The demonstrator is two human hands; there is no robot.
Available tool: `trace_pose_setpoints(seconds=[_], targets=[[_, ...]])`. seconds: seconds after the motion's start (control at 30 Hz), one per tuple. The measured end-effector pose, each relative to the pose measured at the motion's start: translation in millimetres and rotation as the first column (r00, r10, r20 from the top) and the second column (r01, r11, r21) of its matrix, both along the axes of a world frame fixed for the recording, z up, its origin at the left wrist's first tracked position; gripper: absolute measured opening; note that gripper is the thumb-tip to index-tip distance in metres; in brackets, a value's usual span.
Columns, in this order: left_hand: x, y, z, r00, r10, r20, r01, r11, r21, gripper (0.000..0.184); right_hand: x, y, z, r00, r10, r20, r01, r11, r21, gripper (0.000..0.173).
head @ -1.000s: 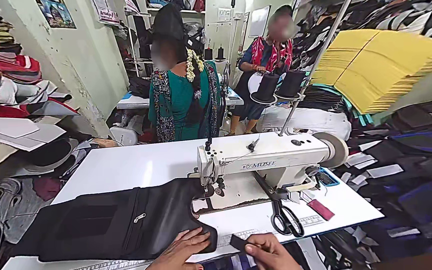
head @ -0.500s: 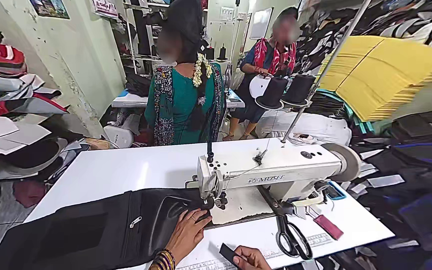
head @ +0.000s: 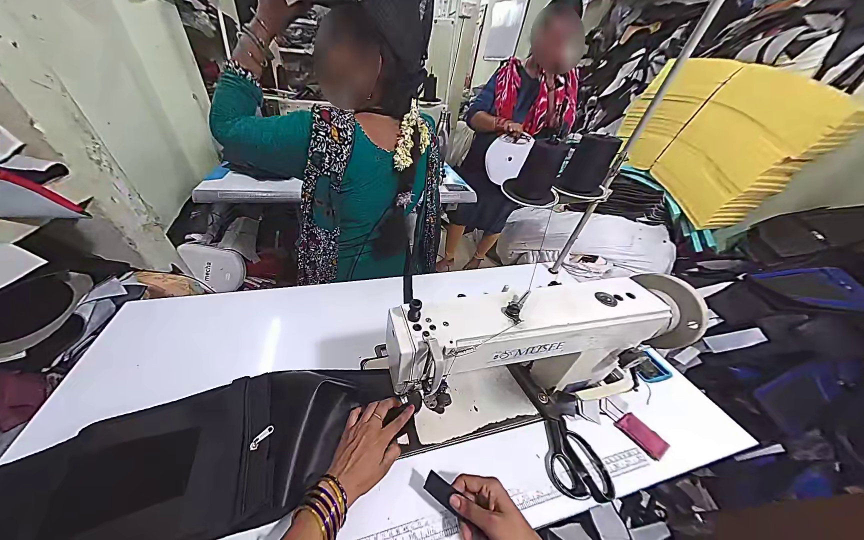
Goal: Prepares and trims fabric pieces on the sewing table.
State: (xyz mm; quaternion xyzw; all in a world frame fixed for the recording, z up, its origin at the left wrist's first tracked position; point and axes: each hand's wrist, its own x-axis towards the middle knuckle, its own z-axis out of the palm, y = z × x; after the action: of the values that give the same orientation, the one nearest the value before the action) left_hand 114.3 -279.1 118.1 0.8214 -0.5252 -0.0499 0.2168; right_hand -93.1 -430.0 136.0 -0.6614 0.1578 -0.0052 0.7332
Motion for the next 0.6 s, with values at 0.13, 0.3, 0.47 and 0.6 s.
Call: trace_pose_setpoints(seconds=[0.13, 0.3, 0.47, 0.6], targets=[[6.0, -0.3, 5.0, 1.0, -0.013, 0.001, 0.013, 0.999, 0.053, 0.054, 5.9, 3.5, 2.6, 1.0, 0.022, -0.018, -0.023, 0.999, -0.046, 0.016], [13.6, 4.9, 5.9, 0.997, -0.079, 0.013, 0.078, 0.995, 0.056, 0.048, 17.0, -1.4, 2.9, 0.993, -0.093, -0.072, 0.084, 0.989, -0.122, 0.01], [17.6, 10.7, 6.1, 0.993, -0.115, -0.018, 0.117, 0.989, 0.093, 0.047, 63.9, -30.4, 9.1, 0.953, -0.078, -0.292, -0.08, 0.866, -0.494, 0.012], [22.9, 10.7, 11.8, 0.981, -0.069, -0.179, 0.066, 0.998, -0.018, 0.041, 107.3, -37.0, 19.7, 0.933, -0.02, -0.358, -0.215, 0.767, -0.605, 0.018]])
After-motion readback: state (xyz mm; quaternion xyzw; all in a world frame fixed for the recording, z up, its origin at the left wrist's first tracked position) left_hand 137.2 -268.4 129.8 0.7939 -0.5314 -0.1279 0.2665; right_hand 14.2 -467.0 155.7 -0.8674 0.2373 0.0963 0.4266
